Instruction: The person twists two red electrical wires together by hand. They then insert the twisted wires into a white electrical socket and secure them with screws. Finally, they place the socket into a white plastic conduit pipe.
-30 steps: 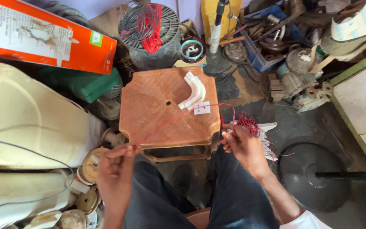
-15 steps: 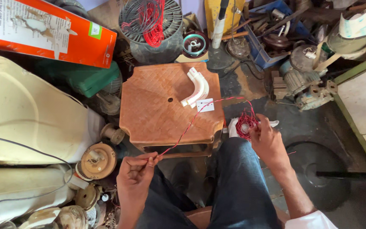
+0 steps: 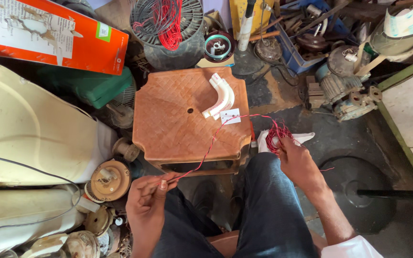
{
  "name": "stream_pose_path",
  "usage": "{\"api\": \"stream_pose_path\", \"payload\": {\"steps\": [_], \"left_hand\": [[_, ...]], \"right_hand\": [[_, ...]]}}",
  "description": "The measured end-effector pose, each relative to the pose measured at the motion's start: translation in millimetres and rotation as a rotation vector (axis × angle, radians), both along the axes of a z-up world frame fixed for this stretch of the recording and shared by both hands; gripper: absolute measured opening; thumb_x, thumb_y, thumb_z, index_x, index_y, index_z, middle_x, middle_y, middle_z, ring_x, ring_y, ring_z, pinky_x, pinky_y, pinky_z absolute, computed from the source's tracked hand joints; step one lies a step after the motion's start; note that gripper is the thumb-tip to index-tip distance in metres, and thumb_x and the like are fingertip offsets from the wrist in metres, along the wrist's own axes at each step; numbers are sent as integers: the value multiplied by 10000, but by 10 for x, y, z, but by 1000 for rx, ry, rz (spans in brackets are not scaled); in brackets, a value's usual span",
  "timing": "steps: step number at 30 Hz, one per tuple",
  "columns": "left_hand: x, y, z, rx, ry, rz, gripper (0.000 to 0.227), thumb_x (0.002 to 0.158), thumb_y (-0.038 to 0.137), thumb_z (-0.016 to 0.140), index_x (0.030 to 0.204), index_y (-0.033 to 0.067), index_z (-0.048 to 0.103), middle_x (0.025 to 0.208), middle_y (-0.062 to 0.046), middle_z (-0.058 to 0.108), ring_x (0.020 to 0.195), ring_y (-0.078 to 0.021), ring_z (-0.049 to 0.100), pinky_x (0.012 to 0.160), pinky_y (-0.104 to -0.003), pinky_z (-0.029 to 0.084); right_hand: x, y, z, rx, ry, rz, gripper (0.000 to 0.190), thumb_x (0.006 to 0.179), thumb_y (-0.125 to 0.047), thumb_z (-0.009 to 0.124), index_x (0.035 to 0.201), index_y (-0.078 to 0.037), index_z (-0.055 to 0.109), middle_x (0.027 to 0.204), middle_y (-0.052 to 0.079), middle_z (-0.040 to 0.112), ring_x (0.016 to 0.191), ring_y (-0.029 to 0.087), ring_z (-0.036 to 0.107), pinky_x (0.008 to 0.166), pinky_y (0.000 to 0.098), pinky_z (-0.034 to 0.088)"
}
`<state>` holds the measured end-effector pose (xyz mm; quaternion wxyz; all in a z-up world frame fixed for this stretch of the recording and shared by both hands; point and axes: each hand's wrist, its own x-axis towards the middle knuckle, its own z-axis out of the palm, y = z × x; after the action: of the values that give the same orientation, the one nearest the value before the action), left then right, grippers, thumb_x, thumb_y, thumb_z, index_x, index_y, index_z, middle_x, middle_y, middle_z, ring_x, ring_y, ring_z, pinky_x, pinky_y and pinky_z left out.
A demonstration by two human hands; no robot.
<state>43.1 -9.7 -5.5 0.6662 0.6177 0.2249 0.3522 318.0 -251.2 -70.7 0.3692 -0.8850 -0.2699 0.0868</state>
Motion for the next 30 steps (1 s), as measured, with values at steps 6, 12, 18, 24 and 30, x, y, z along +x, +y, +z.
{"api": "stream_pose_path", "payload": {"steps": [6, 12, 18, 24, 30], "left_hand": [[-104, 45, -60, 63, -81, 48, 112, 1021, -40, 571, 1129, -43, 545, 1095, -232, 725, 1047, -301, 751, 917, -414, 646], [-256, 71, -99, 42, -101, -4, 134, 1007, -48, 598, 1128, -9, 553, 1051, -229, 753, 964, -277, 766, 817, -366, 639], [-187, -93, -126, -19, -25, -148, 139, 988, -45, 608, 1122, -29, 573, 1081, -221, 767, 924, -239, 765, 821, -344, 644], [-79, -305, -28, 55, 112, -279, 142, 984, -49, 609, 1124, -29, 605, 1062, -171, 774, 964, -213, 799, 774, -305, 662], [-41, -335, 9, 73, 188, -308, 173, 995, -21, 600, 1167, -18, 602, 1069, -130, 794, 930, -180, 797, 747, -278, 649]], "right_hand": [[-31, 17, 61, -89, 45, -24, 186, 935, -125, 623, 1093, -27, 620, 940, 249, 711, 918, 444, 700, 741, 503, 545], [-109, 43, 243, -469, 47, 50, 498, 878, -299, 737, 1317, -108, 600, 970, 267, 708, 957, 463, 669, 820, 541, 529], [-473, 328, 540, -23, -417, 197, 389, 871, -216, 757, 1184, -15, 647, 1124, 194, 710, 1061, 410, 675, 901, 471, 550], [-1165, 566, 563, 452, 32, 622, 351, 865, -107, 786, 1185, -1, 688, 1138, 155, 759, 1108, 348, 723, 1039, 494, 496], [-1301, 544, 445, 298, 542, 440, 135, 861, -80, 789, 978, -15, 777, 865, 52, 809, 764, 118, 780, 693, 306, 608]]}}
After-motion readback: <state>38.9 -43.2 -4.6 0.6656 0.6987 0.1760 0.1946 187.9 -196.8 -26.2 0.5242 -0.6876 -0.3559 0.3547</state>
